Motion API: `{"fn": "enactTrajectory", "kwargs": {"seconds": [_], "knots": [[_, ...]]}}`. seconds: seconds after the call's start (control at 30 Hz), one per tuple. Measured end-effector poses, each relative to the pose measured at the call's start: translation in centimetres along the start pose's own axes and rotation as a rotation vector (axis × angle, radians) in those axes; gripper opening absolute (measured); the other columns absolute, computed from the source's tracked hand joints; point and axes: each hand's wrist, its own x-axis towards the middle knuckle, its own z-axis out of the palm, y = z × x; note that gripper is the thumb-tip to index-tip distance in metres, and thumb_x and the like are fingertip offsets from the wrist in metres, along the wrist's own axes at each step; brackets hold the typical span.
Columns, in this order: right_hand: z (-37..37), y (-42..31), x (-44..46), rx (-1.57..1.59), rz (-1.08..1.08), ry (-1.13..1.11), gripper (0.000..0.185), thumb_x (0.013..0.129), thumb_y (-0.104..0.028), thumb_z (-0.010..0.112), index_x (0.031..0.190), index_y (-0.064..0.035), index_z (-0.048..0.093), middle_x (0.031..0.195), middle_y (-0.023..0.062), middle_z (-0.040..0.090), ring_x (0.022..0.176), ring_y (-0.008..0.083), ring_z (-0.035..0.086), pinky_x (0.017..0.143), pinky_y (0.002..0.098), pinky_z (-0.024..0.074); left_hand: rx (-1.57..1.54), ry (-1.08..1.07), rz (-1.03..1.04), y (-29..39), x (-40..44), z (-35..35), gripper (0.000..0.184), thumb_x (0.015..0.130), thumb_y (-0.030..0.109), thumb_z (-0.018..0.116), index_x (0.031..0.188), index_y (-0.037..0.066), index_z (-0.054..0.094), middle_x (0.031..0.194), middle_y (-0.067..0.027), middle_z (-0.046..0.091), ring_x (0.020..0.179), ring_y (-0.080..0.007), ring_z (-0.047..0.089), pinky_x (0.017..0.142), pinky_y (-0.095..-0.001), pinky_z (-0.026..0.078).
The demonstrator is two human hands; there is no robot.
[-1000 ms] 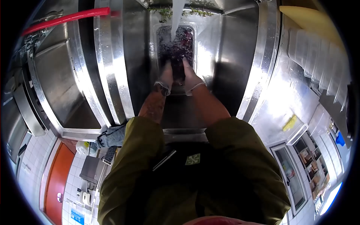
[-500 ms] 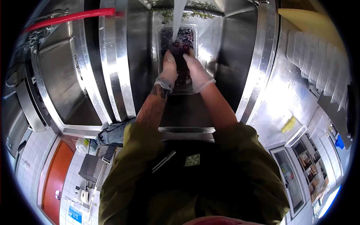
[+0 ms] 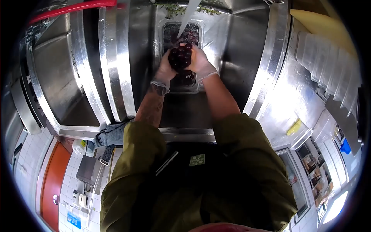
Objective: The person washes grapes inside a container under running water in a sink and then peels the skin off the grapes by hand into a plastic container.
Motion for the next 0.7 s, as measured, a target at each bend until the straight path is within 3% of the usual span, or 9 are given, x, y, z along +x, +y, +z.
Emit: {"fn": "enactTrajectory", "kwargs": {"seconds": [0.07, 0.23, 0.37, 0.47, 0.53, 0.63, 0.67, 0.7], "knots": [[0.3, 0.0, -1.2, -0.002, 0.03, -0.015, 0.037, 0.094, -0.04, 0.036, 0.114, -0.0146, 0.055, 0.116, 0.0066, 0.059, 0.11, 0.0284, 0.053, 0.089, 0.0526, 0.0422, -0.104, -0.101, -0.007, -0.5, -0.9, -0.7, 0.041, 0.094, 0.038, 0.037, 0.119, 0.011, 0.054, 0.116, -0.0075, 0.059, 0.108, -0.0231, 0.055, 0.094, -0.0406, 0.044], [1.0, 0.9, -5.1, -0.032, 0.059, -0.002, 0.039, 0.094, -0.04, 0.036, 0.117, -0.0144, 0.053, 0.117, 0.007, 0.058, 0.113, 0.0282, 0.051, 0.093, 0.0556, 0.0382, 0.013, 0.061, -0.063, -0.5, -4.7, 2.0, 0.041, 0.094, 0.041, 0.038, 0.121, 0.014, 0.053, 0.122, -0.0061, 0.055, 0.113, -0.0252, 0.052, 0.098, -0.0431, 0.04], [1.8, 1.5, -7.8, -0.021, 0.008, 0.05, 0.054, 0.088, -0.044, 0.045, 0.135, -0.0159, 0.038, 0.134, 0.012, 0.042, 0.121, 0.0378, 0.041, 0.1, 0.0566, 0.0278, 0.104, 0.236, -0.066, 0.3, -8.9, 6.2, 0.041, 0.093, 0.037, 0.039, 0.131, 0.023, 0.046, 0.135, -0.0048, 0.043, 0.126, -0.0284, 0.037, 0.104, -0.0539, 0.025], [2.2, 1.0, -8.8, -0.03, 0.1, 0.141, 0.067, 0.087, -0.046, 0.047, 0.142, -0.0151, 0.026, 0.143, 0.015, 0.028, 0.123, 0.0449, 0.036, 0.102, 0.0584, 0.0247, 0.521, 0.372, -0.144, 0.8, -9.7, 6.5, 0.044, 0.092, 0.037, 0.042, 0.135, 0.026, 0.041, 0.145, -0.0047, 0.033, 0.131, -0.0295, 0.031, 0.102, -0.0556, 0.025], [2.1, 0.8, -9.0, -0.137, 0.132, 0.169, 0.073, 0.087, -0.049, 0.048, 0.144, -0.0136, 0.021, 0.146, 0.0178, 0.019, 0.122, 0.0488, 0.033, 0.102, 0.0592, 0.0246, 0.625, 0.381, -0.137, 0.8, -9.3, 5.4, 0.048, 0.092, 0.037, 0.042, 0.137, 0.022, 0.039, 0.148, -0.0034, 0.027, 0.134, -0.0259, 0.026, 0.106, -0.0495, 0.022], [2.6, 1.4, -7.9, -0.262, 0.118, 0.411, 0.069, 0.085, -0.05, 0.049, 0.14, -0.0112, 0.03, 0.143, 0.0179, 0.029, 0.121, 0.0431, 0.039, 0.1, 0.0599, 0.0281, 0.763, 0.425, -0.129, 0.3, -8.2, 4.1, 0.053, 0.091, 0.037, 0.043, 0.139, 0.015, 0.037, 0.147, -0.0029, 0.028, 0.135, -0.021, 0.025, 0.108, -0.0396, 0.022], [2.1, 2.1, -7.3, -0.181, 0.1, 0.35, 0.066, 0.086, -0.048, 0.049, 0.138, -0.0106, 0.034, 0.14, 0.0174, 0.034, 0.121, 0.0407, 0.04, 0.099, 0.0597, 0.0293, 0.806, 0.441, -0.13, -0.1, -7.6, 3.7, 0.055, 0.091, 0.037, 0.044, 0.139, 0.012, 0.036, 0.147, -0.003, 0.03, 0.135, -0.0195, 0.025, 0.109, -0.0362, 0.023], [1.0, 3.3, -6.3, -0.103, 0.084, 0.287, 0.062, 0.086, -0.046, 0.048, 0.135, -0.0099, 0.037, 0.138, 0.017, 0.038, 0.121, 0.0382, 0.042, 0.099, 0.0595, 0.0305, 0.662, 0.415, -0.145, -0.7, -6.8, 2.9, 0.055, 0.09, 0.038, 0.044, 0.138, 0.012, 0.036, 0.144, -0.0035, 0.033, 0.133, -0.0199, 0.029, 0.108, -0.0358, 0.025]]}}
